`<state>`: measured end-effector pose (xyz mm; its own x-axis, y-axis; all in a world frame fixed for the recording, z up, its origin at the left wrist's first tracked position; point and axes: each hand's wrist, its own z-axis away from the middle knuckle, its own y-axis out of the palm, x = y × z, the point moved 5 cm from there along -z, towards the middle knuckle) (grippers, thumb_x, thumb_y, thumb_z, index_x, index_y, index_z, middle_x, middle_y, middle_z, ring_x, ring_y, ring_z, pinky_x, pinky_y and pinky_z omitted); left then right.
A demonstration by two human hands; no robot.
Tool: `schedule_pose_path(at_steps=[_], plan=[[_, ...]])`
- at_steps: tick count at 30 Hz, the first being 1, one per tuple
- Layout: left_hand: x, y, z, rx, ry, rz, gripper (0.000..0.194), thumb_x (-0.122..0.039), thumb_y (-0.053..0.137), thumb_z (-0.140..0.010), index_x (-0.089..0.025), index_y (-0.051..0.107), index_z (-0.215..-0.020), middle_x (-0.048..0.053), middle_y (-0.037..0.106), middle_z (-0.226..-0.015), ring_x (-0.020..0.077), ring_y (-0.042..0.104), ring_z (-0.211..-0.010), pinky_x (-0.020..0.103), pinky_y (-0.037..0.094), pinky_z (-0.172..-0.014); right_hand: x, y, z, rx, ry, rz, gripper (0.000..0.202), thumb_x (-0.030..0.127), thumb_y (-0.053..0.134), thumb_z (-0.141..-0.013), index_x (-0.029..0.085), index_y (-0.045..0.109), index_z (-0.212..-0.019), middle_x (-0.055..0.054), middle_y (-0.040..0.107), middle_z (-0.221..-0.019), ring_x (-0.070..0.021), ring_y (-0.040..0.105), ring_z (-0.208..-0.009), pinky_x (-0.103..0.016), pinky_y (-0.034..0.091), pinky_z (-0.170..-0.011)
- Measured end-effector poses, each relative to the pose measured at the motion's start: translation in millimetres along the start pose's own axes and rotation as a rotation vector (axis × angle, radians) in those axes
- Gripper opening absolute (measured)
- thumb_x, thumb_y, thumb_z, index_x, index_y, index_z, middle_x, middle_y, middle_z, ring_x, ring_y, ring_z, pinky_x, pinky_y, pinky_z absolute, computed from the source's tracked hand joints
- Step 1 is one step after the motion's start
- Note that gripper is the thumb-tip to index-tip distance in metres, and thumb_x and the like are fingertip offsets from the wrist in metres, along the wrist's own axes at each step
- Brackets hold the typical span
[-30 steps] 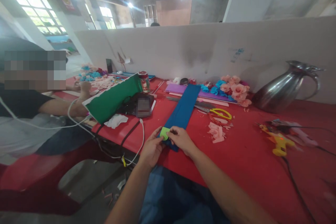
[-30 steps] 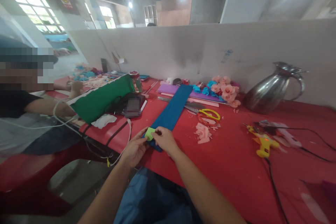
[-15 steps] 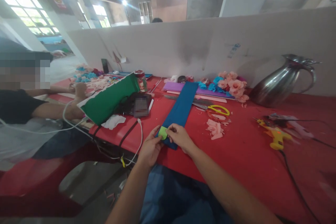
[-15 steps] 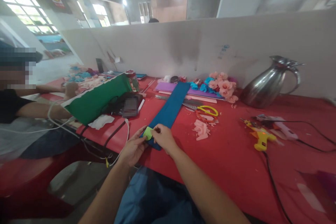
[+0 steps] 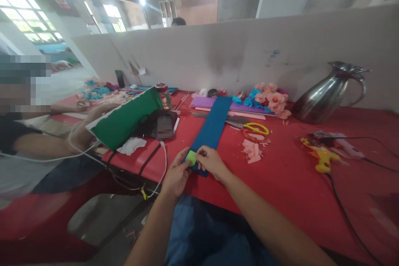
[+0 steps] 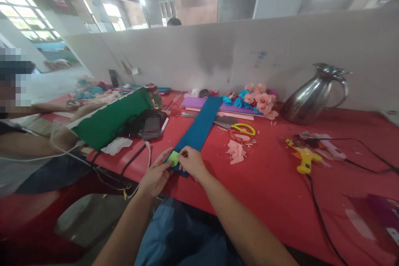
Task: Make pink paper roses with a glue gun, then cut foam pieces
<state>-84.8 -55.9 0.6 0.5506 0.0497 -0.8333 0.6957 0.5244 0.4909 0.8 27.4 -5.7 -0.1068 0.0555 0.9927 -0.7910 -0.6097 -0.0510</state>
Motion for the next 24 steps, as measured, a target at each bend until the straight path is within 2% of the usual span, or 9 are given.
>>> schedule_pose_path(at_steps=[3,6,8,10,12,14,16,20,24], plan=[[-0.4,1.0,-0.6,0.005,-0.006,-0.021,0.043,-0.011,0.07,-0.058,-0.018,0.063,-0.1,0.002,0.067,-0.074,0.0137,0.063,-0.068,0.024,0.048,-0.064,10.4,-18.6,-1.7,-0.179,-0.08,-0.013,0.009,0.027,0.054,-0.076,0.022,0.047,-0.073,0.01,0.049,-0.045,-0.0086,0.045,-0.035,-0.019,0.032,-0.037],[-0.9,0.5,-1.3,-0.016,-0.013,-0.07,0.029,-0.015,0.072,-0.056,-0.014,0.066,-0.084,0.005,0.069,-0.079,0.0147,0.063,-0.073,0.023,0.048,-0.066,31.7,-61.9,-7.2,-0.363,-0.211,0.131,0.023,0.039,0.048,-0.083,0.021,0.051,-0.069,0.007,0.049,-0.046,-0.0115,0.05,-0.042,-0.022,0.038,-0.045],[-2.0,-0.4,-1.7,-0.052,-0.002,-0.115,0.031,-0.017,0.073,-0.054,-0.014,0.067,-0.085,0.006,0.069,-0.082,0.0153,0.062,-0.076,0.023,0.047,-0.067,47.7,-100.0,-12.6,-0.458,-0.254,0.357,0.018,0.032,0.045,-0.085,0.02,0.058,-0.084,0.003,0.06,-0.057,-0.0143,0.058,-0.056,-0.024,0.044,-0.056],[-3.1,-1.5,-1.5,-0.111,0.008,-0.183,0.031,-0.017,0.074,-0.051,-0.016,0.068,-0.082,0.005,0.069,-0.085,0.0169,0.062,-0.078,0.023,0.046,-0.063,60.5,-136.8,-19.1,-0.497,-0.209,0.75,0.025,0.019,0.047,-0.083,0.021,0.06,-0.104,-0.003,0.069,-0.085,-0.0169,0.063,-0.081,-0.027,0.046,-0.073],[-6.7,1.5,-1.2,-0.1,0.087,-0.263,0.026,-0.016,0.073,-0.051,-0.017,0.07,-0.076,0.005,0.069,-0.091,0.0203,0.06,-0.088,0.023,0.046,-0.065,66.1,-169.5,-24.9,-0.497,-0.104,1.056,0.03,0.013,0.05,-0.08,0.02,0.064,-0.105,-0.009,0.067,-0.105,-0.0213,0.059,-0.101,-0.031,0.043,-0.084],[-7.1,1.5,-1.3,-0.124,0.115,-0.306,0.013,-0.019,0.071,-0.055,-0.019,0.069,-0.068,0.006,0.068,-0.089,0.0223,0.059,-0.091,0.023,0.047,-0.065,66.7,-194.6,-29.6,-0.486,-0.023,1.172,0.026,0.012,0.052,-0.078,0.017,0.068,-0.099,-0.015,0.066,-0.106,-0.0258,0.058,-0.105,-0.033,0.042,-0.085],[-5.2,-1.5,-2.5,-0.166,0.1,-0.332,0.005,-0.022,0.07,-0.058,-0.021,0.067,-0.063,0.007,0.067,-0.084,0.0238,0.059,-0.089,0.024,0.046,-0.061,62.9,-210.6,-34.6,-0.461,0.034,1.216,0.02,0.013,0.056,-0.078,0.013,0.069,-0.093,-0.019,0.067,-0.1,-0.0282,0.061,-0.1,-0.033,0.044,-0.081],[-5.0,-4.4,-4.6,-0.167,0.09,-0.319,0.011,-0.017,0.071,-0.054,-0.023,0.068,-0.062,0.007,0.069,-0.087,0.0265,0.058,-0.094,0.026,0.046,-0.063,49.3,-223.9,-45.9,-0.345,0.107,1.289,0.015,0.024,0.064,-0.078,0.016,0.069,-0.089,-0.015,0.07,-0.093,-0.0239,0.066,-0.089,-0.026,0.044,-0.07],[-4.7,-1.7,-1.6,-0.169,0.044,-0.228,0.01,-0.018,0.071,-0.053,-0.017,0.07,-0.064,0.007,0.069,-0.083,0.0228,0.059,-0.088,0.026,0.046,-0.069,38.6,-228.1,-53.4,-0.227,0.101,1.345,0.023,0.029,0.061,-0.081,0.015,0.064,-0.099,-0.016,0.068,-0.103,-0.0226,0.064,-0.095,-0.023,0.041,-0.068]])
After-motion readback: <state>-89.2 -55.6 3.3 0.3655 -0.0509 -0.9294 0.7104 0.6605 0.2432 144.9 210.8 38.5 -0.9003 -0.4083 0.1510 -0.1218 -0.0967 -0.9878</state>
